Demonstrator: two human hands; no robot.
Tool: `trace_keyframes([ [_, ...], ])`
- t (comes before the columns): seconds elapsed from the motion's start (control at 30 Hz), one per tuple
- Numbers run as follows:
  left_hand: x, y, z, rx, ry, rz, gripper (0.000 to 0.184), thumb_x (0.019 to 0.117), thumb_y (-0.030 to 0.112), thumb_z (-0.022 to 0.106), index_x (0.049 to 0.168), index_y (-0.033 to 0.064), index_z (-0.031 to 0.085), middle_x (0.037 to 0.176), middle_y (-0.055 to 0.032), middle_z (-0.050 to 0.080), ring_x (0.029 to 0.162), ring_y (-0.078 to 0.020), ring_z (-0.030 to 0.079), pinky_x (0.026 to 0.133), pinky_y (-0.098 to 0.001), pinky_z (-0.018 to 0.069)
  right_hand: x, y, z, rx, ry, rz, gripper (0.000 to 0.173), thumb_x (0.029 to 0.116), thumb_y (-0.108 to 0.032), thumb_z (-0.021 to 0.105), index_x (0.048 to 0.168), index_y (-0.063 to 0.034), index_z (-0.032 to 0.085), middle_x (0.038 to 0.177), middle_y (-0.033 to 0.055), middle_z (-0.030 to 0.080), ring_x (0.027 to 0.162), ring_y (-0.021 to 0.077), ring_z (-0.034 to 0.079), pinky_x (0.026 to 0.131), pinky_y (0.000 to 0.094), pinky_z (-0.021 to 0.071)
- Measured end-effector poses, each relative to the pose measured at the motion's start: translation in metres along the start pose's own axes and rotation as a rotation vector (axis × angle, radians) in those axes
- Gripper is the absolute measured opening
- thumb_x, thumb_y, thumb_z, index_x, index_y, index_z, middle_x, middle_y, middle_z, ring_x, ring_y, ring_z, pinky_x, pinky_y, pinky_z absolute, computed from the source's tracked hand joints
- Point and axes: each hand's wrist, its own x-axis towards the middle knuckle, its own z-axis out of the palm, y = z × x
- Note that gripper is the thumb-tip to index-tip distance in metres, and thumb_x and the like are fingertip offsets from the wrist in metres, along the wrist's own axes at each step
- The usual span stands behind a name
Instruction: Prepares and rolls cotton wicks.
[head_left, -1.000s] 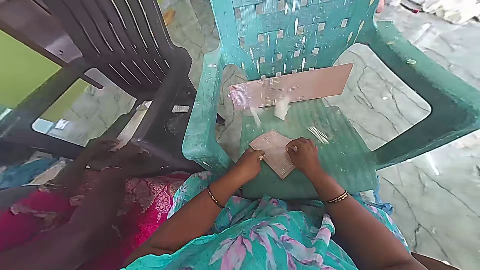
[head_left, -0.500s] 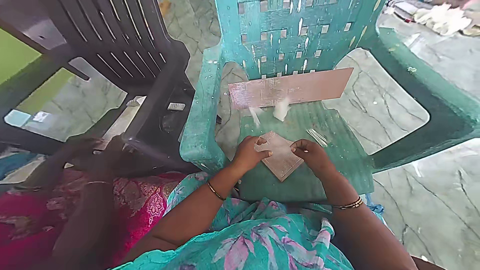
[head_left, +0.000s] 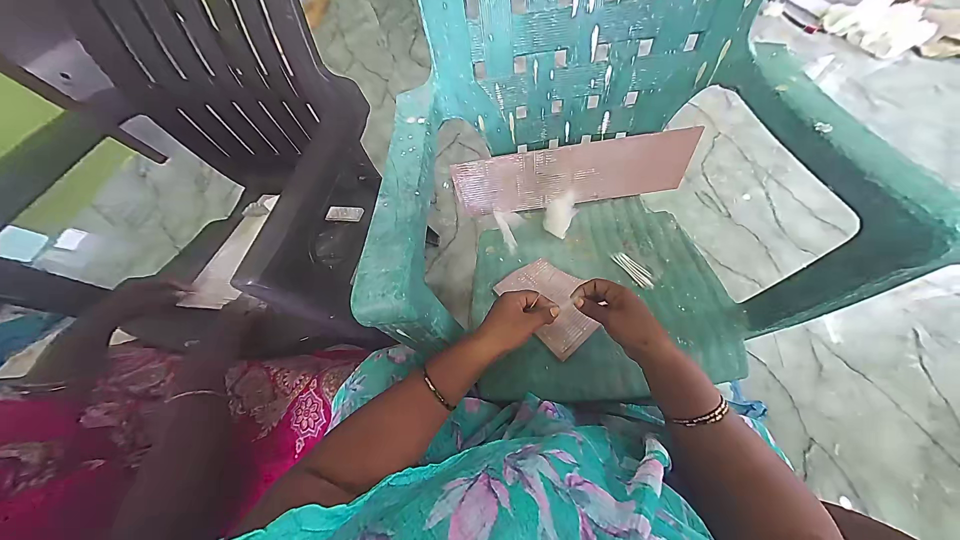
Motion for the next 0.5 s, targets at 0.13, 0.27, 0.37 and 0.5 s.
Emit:
trace_keyframes([
  [0.13,-0.0018,-0.0017,0.0027,-0.046,0.035,-0.018,0.014,0.0988,0.016,0.069,0.098,0.0022,0.071,0.08,-0.0009,0.063,0.069,-0.0049,0.052,0.065,-0.0233,0.0442,-0.0006,-0.0015,0.0008,0.019,-0.043,0.017,0.022,0.0981,-0.011,0.068,0.119,-0.0046,0.067,0.102,0.0056,0.067,0.089,0.0119,0.062,0.082,0.0315,0.0526],
  [0.27,-0.0029,-0.0007,0.0044,-0.007,0.037,-0.039,0.016,0.1007,0.017,0.067,0.1,0.0012,0.069,0.083,-0.0028,0.063,0.071,-0.0067,0.054,0.068,-0.0249,0.0457,0.0019,0.0026,0.0055,0.026,-0.011,0.009,0.006,0.0983,-0.009,0.068,0.099,-0.0032,0.068,0.089,0.0039,0.066,0.081,0.0095,0.062,0.077,0.0295,0.0525],
  [0.37,-0.0039,-0.0002,0.0049,0.003,0.036,-0.047,0.018,0.1019,0.019,0.065,0.104,0.0013,0.07,0.088,-0.004,0.064,0.075,-0.0076,0.056,0.072,-0.0264,0.0477,0.0019,0.0016,0.006,0.002,0.013,0.025,0.007,0.0983,-0.01,0.068,0.101,-0.0033,0.069,0.09,0.004,0.067,0.081,0.0091,0.062,0.077,0.0294,0.0522],
  [0.5,-0.0027,-0.0008,0.0054,-0.046,0.03,-0.027,0.022,0.1007,0.021,0.067,0.111,0.0019,0.07,0.096,-0.0034,0.066,0.079,-0.005,0.057,0.073,-0.0239,0.0484,0.002,-0.0002,0.0073,-0.009,0.025,0.05,0.007,0.0974,-0.009,0.068,0.101,-0.0036,0.071,0.091,0.0031,0.069,0.082,0.0068,0.063,0.078,0.0262,0.0523],
])
